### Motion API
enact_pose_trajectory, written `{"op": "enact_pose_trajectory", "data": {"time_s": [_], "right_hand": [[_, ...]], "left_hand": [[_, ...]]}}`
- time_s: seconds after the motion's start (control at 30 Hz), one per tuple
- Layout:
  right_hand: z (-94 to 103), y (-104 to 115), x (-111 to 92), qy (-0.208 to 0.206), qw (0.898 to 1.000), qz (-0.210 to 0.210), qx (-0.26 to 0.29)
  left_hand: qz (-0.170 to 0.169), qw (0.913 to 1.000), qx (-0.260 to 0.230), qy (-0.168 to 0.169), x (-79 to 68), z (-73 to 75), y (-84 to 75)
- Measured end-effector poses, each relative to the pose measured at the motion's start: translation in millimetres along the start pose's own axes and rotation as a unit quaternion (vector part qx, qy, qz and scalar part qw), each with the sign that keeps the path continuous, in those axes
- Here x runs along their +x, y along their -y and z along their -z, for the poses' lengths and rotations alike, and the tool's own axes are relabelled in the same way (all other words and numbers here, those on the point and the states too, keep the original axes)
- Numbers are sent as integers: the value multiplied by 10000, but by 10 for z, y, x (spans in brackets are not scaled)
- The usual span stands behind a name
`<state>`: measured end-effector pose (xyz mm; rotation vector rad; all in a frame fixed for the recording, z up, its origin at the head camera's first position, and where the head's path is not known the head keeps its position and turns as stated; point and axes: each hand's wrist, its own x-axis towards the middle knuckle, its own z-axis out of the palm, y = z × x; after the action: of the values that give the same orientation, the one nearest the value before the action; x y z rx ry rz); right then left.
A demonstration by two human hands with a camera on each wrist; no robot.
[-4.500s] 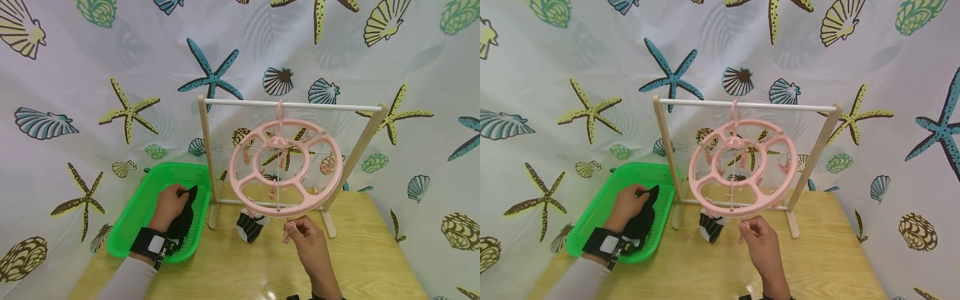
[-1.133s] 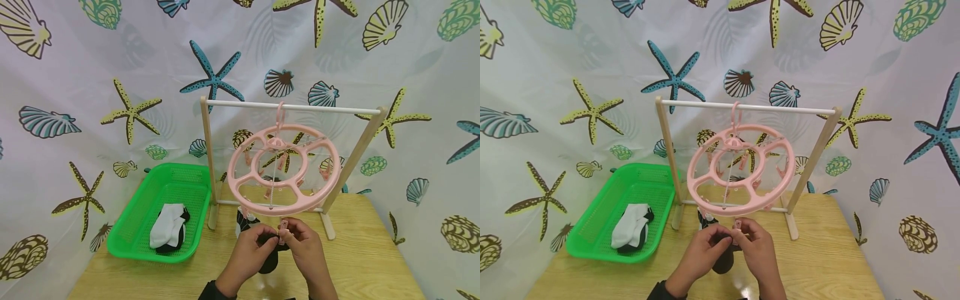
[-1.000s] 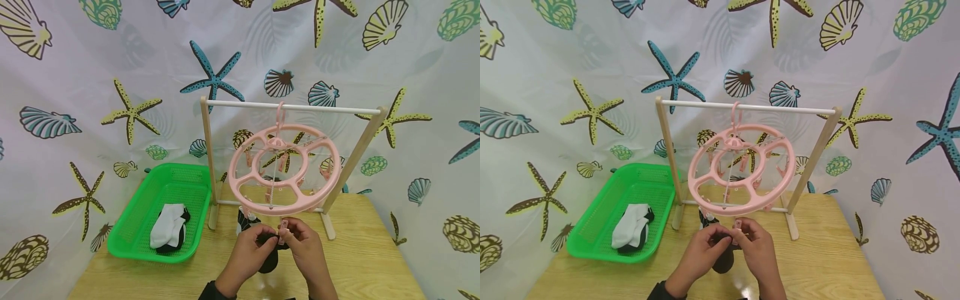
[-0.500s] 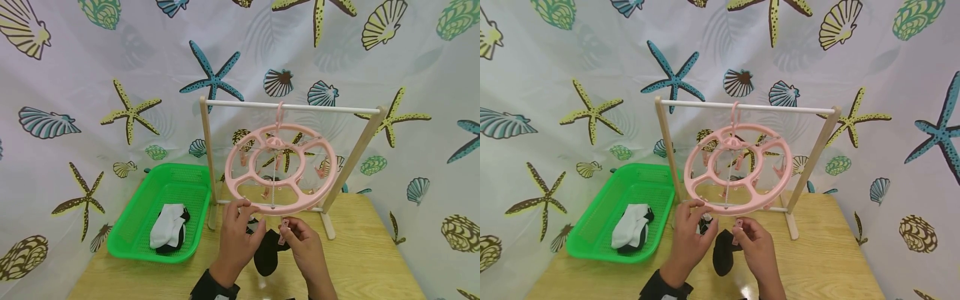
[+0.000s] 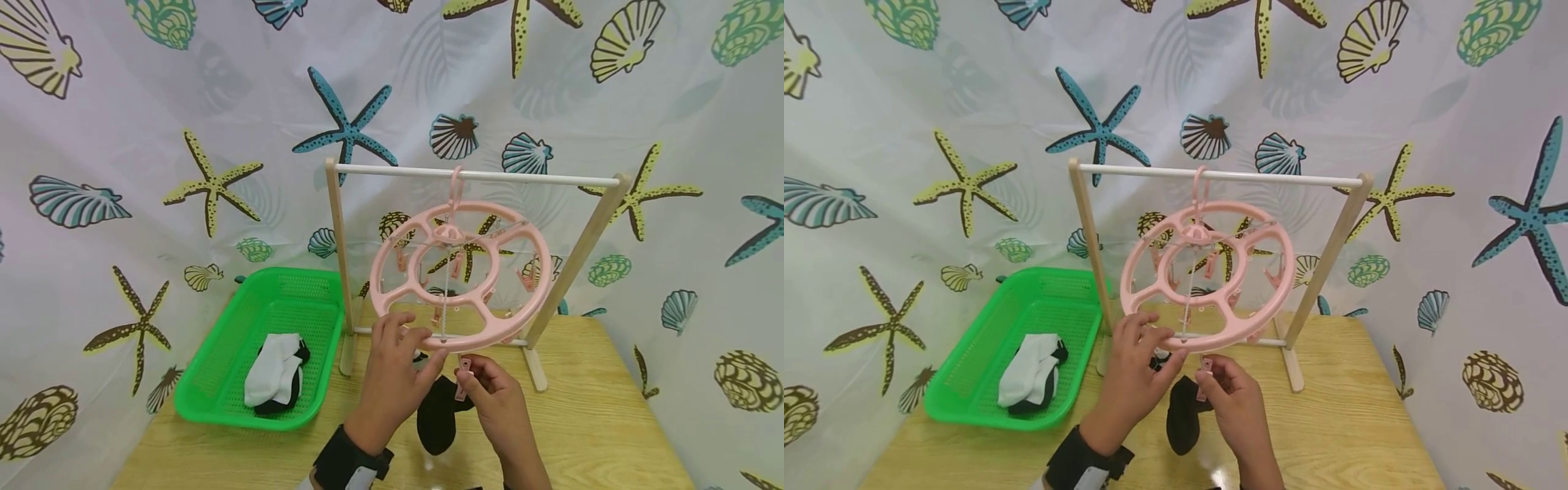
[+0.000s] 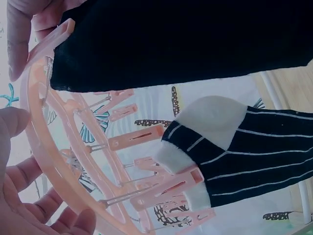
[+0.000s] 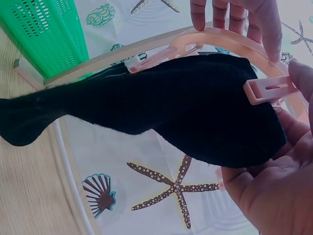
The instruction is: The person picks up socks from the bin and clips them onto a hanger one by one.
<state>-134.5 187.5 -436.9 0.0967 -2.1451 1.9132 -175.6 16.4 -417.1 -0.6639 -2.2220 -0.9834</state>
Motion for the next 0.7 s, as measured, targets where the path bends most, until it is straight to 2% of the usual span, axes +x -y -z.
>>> {"op": "enact_pose_trajectory", "data": {"time_s": [0.3,0.7], "right_hand": [[-9,-3,3,62,10000,12,-69],[7,-18,18,22,9999,-132,81]], "left_hand": [[221,9997,-85,-3,-22,0,-28],[41,9996,-25,-293,21,31,-34]]}}
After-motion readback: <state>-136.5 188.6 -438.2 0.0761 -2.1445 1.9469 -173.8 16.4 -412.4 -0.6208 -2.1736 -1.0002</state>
